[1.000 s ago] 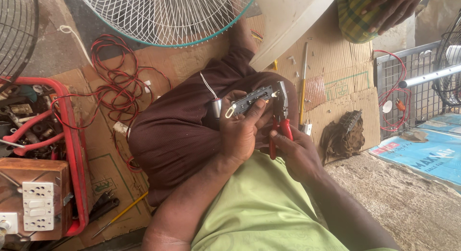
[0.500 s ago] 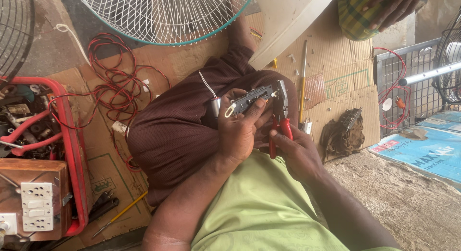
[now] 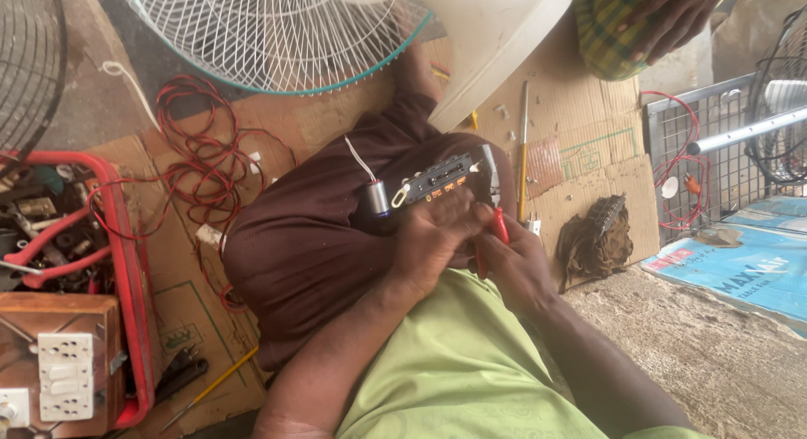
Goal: The person removes a switch assembly from a white fan head, then uses pliers to strip and crimp wires on the switch terminals. They repeatedly test fit the switch into the fan head and adjust the wiring connections.
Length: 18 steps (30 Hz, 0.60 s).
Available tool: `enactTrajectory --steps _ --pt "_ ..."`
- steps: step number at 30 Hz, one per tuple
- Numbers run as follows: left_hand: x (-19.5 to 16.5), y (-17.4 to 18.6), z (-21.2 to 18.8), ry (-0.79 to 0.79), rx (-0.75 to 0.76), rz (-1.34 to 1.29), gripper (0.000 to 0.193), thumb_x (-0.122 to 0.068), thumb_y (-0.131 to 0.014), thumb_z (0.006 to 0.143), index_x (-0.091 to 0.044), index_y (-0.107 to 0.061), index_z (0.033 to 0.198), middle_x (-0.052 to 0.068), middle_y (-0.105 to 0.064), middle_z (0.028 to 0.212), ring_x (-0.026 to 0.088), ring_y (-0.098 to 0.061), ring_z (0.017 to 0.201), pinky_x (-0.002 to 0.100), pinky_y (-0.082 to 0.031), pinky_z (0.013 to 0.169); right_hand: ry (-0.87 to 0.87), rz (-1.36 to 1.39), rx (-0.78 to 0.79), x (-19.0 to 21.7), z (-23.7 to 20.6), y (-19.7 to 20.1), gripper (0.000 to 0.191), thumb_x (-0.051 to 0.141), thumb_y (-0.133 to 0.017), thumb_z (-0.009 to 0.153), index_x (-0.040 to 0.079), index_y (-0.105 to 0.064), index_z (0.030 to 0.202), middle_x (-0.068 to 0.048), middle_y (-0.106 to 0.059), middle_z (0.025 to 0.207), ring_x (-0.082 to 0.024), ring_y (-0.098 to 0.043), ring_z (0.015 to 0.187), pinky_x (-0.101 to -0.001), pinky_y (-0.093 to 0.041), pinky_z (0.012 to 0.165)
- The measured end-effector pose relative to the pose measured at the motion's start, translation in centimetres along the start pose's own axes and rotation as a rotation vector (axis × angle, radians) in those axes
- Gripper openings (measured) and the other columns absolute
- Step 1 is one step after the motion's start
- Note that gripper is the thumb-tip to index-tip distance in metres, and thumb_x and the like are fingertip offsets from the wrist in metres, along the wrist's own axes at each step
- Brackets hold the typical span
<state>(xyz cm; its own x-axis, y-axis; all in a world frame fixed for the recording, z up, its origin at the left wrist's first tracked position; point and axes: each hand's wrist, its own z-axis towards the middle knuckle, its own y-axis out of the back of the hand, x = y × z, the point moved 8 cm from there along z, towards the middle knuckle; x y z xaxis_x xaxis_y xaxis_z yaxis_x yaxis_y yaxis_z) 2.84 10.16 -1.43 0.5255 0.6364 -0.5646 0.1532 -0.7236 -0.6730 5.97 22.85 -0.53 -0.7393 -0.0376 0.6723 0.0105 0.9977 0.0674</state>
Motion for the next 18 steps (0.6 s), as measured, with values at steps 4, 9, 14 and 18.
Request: enactTrajectory --steps 4,9,14,18 --pt "1.7 -0.9 0.3 0.147 0.051 0.15 0.027 -0.027 -0.083 0.09 -0.005 -0.072 0.101 0.001 -0.071 0.088 0.008 -0.063 0.077 0.021 -0.051 0.065 0.096 -0.203 -0.085 0.6 -0.3 0.3 0.034 0.01 -0.064 0.089 0.001 -0.056 0.121 -0.007 -0.067 0.087 -0.012 -0.063 0.069 -0.0271 -0.051 0.057" --pt "1.6 -1.2 1.2 0.126 -0.065 0.335 0.02 -0.023 -0.079 0.087 -0.004 -0.076 0.09 0.001 -0.072 0.077 0.009 -0.063 0.067 0.025 -0.051 0.059 0.257 -0.131 -0.118 1.3 0.2 -0.3 0.046 0.003 -0.072 0.082 -0.007 -0.049 0.12 -0.014 -0.067 0.103 -0.018 -0.071 0.09 -0.0326 -0.063 0.074" --pt "1.7 -0.6 1.4 0.19 -0.136 0.494 0.023 -0.026 -0.076 0.089 -0.004 -0.077 0.082 0.002 -0.071 0.068 0.011 -0.06 0.059 0.027 -0.048 0.055 0.105 0.036 -0.107 0.0 0.2 0.2 0.061 0.004 -0.076 0.074 0.002 -0.043 0.126 -0.009 -0.064 0.11 -0.019 -0.071 0.096 -0.0334 -0.064 0.076" --pt "0.8 -0.8 1.4 0.083 -0.109 0.594 0.021 -0.025 -0.078 0.087 -0.005 -0.077 0.081 0.001 -0.071 0.068 0.009 -0.06 0.061 0.027 -0.049 0.058 -0.099 -0.134 -0.134 -1.7 -0.1 0.4 0.053 0.008 -0.08 0.079 -0.006 -0.05 0.121 -0.014 -0.068 0.102 -0.023 -0.071 0.092 -0.0361 -0.059 0.075"
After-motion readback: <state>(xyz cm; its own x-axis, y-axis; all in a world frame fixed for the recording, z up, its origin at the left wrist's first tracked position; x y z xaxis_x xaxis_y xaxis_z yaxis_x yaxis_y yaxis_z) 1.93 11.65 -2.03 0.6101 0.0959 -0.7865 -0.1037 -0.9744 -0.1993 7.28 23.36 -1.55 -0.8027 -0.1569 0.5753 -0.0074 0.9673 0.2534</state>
